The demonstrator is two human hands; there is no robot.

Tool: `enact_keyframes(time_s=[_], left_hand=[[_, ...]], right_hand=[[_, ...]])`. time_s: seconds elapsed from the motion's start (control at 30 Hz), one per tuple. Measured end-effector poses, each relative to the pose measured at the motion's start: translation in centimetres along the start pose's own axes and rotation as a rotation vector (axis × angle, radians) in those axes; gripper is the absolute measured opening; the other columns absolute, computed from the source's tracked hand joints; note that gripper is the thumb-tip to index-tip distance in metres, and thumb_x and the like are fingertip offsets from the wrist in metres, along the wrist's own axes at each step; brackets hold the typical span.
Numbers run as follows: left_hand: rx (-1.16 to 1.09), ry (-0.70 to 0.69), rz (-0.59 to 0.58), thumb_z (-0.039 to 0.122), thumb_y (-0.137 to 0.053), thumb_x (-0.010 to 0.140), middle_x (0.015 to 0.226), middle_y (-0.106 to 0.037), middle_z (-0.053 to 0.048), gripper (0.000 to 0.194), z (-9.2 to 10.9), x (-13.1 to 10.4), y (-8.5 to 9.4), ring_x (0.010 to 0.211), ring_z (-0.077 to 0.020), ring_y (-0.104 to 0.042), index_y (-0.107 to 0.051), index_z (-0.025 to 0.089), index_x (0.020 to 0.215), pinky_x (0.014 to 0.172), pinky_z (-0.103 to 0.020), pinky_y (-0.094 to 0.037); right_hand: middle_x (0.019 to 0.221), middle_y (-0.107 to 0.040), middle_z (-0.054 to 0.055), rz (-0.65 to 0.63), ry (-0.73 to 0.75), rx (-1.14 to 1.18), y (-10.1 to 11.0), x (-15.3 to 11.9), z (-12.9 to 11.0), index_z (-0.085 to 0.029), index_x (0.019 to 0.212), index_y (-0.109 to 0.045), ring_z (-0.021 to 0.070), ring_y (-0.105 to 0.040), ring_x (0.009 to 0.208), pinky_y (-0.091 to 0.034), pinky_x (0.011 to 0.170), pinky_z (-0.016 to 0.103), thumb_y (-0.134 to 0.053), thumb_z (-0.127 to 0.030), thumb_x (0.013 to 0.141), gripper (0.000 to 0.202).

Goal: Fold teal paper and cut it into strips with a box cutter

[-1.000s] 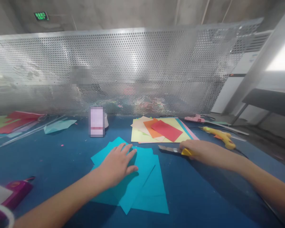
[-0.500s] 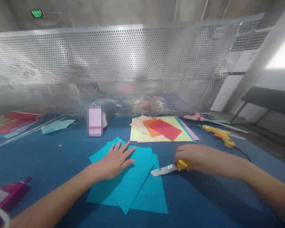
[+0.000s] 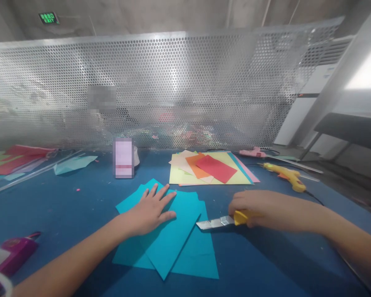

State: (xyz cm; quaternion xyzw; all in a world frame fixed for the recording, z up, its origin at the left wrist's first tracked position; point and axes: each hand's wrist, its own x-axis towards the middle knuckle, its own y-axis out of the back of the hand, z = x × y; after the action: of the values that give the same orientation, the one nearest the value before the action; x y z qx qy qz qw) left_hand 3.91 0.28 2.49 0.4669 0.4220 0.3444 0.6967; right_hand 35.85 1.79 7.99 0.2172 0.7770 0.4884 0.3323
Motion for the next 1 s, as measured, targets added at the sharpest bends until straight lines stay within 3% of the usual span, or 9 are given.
enact_keyframes(time_s=[0.33,0.53,0.63,0.77,1.0], left_hand=[[0.034,0.012,-0.011,0.064,-0.029,0.095,0.159,0.001,-0.001,0.067,0.2,0.0,-0.1,0.143,-0.0374,0.005,-0.016,0.031,0.152,0.113,-0.058,-0.011],[-0.020,0.001,0.043,0.066,-0.024,0.094,0.159,-0.007,-0.003,0.066,-0.1,0.2,-0.5,0.144,-0.0381,0.002,-0.024,0.031,0.150,0.112,-0.061,-0.010],[-0.054,0.009,0.117,0.066,-0.023,0.095,0.159,-0.015,-0.005,0.064,0.0,0.5,-1.0,0.144,-0.0382,-0.002,-0.035,0.029,0.146,0.112,-0.061,-0.011],[-0.065,0.045,0.193,0.070,-0.024,0.092,0.158,-0.018,-0.008,0.070,0.4,0.9,-1.5,0.144,-0.0384,-0.005,-0.041,0.024,0.143,0.112,-0.060,-0.013],[-0.016,0.129,0.275,0.077,-0.023,0.087,0.158,-0.010,-0.015,0.089,0.7,1.3,-2.4,0.143,-0.0410,0.000,-0.027,0.015,0.150,0.112,-0.060,-0.011]], right_hand=[[0.096,-0.063,0.000,0.055,0.009,-0.055,-0.5,0.0,1.2,-0.028,0.097,-0.065,0.0204,-0.058,0.089,-0.038,0.072,0.029,-0.052,-0.012,0.073,0.032],[0.100,-0.063,0.002,0.038,-0.030,-0.060,-1.0,0.6,-0.7,-0.026,0.100,-0.064,0.0230,-0.058,0.092,-0.040,0.074,0.032,-0.058,-0.017,0.077,0.026],[0.102,-0.063,0.002,0.044,-0.005,-0.049,-1.6,0.7,-2.3,-0.028,0.111,-0.061,0.0233,-0.059,0.094,-0.041,0.076,0.032,-0.061,-0.017,0.079,0.034],[0.097,-0.063,0.002,0.044,0.040,-0.105,-2.8,0.7,-3.6,-0.030,0.112,-0.060,0.0222,-0.061,0.087,-0.039,0.068,0.029,-0.062,-0.015,0.079,0.036],[0.084,-0.062,0.004,0.201,0.147,-0.322,-5.0,1.1,-3.4,-0.029,0.125,-0.056,0.0160,-0.056,0.063,-0.023,0.049,0.027,-0.054,-0.012,0.081,0.046]])
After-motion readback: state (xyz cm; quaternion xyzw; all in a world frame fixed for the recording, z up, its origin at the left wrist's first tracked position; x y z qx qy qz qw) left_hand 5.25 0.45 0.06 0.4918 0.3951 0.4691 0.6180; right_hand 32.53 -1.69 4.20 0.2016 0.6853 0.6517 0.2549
